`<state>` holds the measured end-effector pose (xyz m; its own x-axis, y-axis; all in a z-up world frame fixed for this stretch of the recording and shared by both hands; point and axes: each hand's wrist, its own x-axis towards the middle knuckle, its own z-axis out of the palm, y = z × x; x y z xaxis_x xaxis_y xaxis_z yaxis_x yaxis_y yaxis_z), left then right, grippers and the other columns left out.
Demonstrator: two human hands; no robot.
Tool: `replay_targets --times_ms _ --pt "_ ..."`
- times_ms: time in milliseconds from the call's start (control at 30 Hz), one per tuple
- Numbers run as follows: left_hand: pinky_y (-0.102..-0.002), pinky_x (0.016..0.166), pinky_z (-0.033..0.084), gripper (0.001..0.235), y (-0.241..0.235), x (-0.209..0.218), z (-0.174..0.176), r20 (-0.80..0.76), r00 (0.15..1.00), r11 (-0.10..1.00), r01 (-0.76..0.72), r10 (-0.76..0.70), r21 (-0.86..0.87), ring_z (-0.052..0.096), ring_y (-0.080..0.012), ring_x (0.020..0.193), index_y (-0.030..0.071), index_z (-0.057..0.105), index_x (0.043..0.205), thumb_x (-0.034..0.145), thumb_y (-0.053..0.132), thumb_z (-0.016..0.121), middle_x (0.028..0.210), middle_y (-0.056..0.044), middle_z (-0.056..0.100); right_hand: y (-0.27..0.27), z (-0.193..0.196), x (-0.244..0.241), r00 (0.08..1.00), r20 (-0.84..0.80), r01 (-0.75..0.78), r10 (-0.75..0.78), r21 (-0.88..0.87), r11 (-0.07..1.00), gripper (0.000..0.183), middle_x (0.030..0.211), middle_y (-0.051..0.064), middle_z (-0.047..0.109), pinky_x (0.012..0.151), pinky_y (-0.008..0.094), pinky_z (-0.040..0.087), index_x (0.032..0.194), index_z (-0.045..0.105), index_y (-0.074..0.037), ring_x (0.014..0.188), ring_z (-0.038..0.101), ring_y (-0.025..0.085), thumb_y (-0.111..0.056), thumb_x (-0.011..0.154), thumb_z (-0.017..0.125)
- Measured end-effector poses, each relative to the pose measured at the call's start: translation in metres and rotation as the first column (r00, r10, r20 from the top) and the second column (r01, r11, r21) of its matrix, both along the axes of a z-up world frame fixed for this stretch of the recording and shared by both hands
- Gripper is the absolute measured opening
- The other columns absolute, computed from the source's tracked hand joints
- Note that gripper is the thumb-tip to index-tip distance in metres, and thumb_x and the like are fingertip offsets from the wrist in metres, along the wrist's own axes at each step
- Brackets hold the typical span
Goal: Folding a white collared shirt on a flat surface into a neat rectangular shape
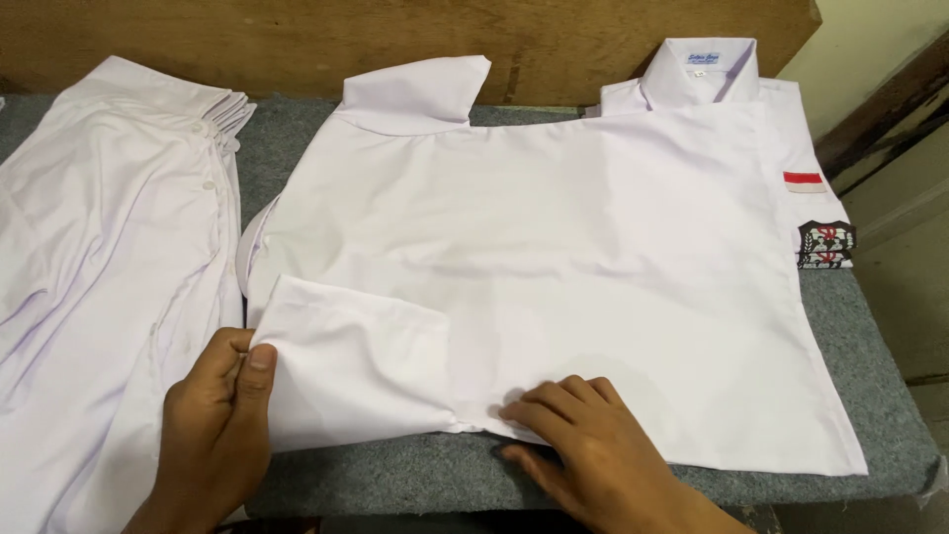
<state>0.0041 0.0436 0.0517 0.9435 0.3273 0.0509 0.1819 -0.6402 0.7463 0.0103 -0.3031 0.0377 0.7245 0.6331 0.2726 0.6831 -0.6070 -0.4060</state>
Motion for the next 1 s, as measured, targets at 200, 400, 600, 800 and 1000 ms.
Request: replay_targets --times_ms 200,400,600,800,1000 --pt "-0.041 0.069 0.044 0.024 0.000 0.019 0.001 -0.066 0.998 0.990 -0.013 0.022 0.139 0.059 -0.0308 0.064 0.016 0.062 0.112 0.106 0.036 0.051 0.065 -0.011 0.065 -0.037 -0.003 0.004 0.999 0.014 0.042 -0.041 -0.096 0.994 0.017 0.104 -0.004 0.075 0.068 0.039 0.047 0.111 0.072 -0.019 0.082 0.065 0.024 -0.026 0.097 0.064" --pt "-0.033 0.056 0.039 0.025 -0.001 0.043 0.018 0.132 0.970 0.963 0.173 -0.202 0.206 0.045 -0.0164 0.049 0.013 0.066 0.113 0.106 0.032 0.052 0.051 -0.002 0.051 -0.062 -0.020 0.007 0.992 0.024 0.123 -0.121 -0.096 0.988 0.024 0.099 0.002 0.078 0.068 0.043 0.055 0.114 0.075 -0.019 0.080 0.071 0.030 -0.028 0.093 0.070" --pt "-0.033 0.055 0.032 0.025 -0.009 0.076 0.021 0.011 0.973 0.969 0.229 -0.231 0.095 0.037 -0.0153 0.050 0.016 0.070 0.105 0.105 0.035 0.054 0.050 -0.002 0.044 -0.067 -0.018 0.010 0.989 0.061 0.146 -0.136 -0.206 0.968 0.026 0.095 0.001 0.077 0.067 0.043 0.055 0.117 0.071 -0.024 0.075 0.070 0.030 -0.037 0.097 0.063" --pt "-0.032 0.056 0.032 0.031 -0.009 0.092 0.017 -0.027 0.975 0.971 0.221 -0.219 0.090 0.037 -0.0167 0.051 0.014 0.067 0.106 0.106 0.041 0.051 0.051 -0.002 0.040 -0.101 -0.004 0.012 0.963 0.158 0.254 -0.217 -0.269 0.929 0.026 0.090 0.000 0.074 0.067 0.042 0.054 0.115 0.071 -0.025 0.074 0.069 0.028 -0.039 0.094 0.065" --pt "-0.036 0.054 0.036 0.031 -0.004 0.098 0.007 0.123 0.959 0.954 0.230 -0.256 0.193 0.043 -0.0178 0.047 0.010 0.066 0.113 0.108 0.037 0.051 0.050 -0.004 0.047 -0.146 -0.009 0.026 0.921 0.304 0.355 -0.243 -0.402 0.844 0.022 0.089 -0.003 0.073 0.067 0.041 0.052 0.108 0.070 -0.027 0.073 0.068 0.025 -0.043 0.095 0.061"
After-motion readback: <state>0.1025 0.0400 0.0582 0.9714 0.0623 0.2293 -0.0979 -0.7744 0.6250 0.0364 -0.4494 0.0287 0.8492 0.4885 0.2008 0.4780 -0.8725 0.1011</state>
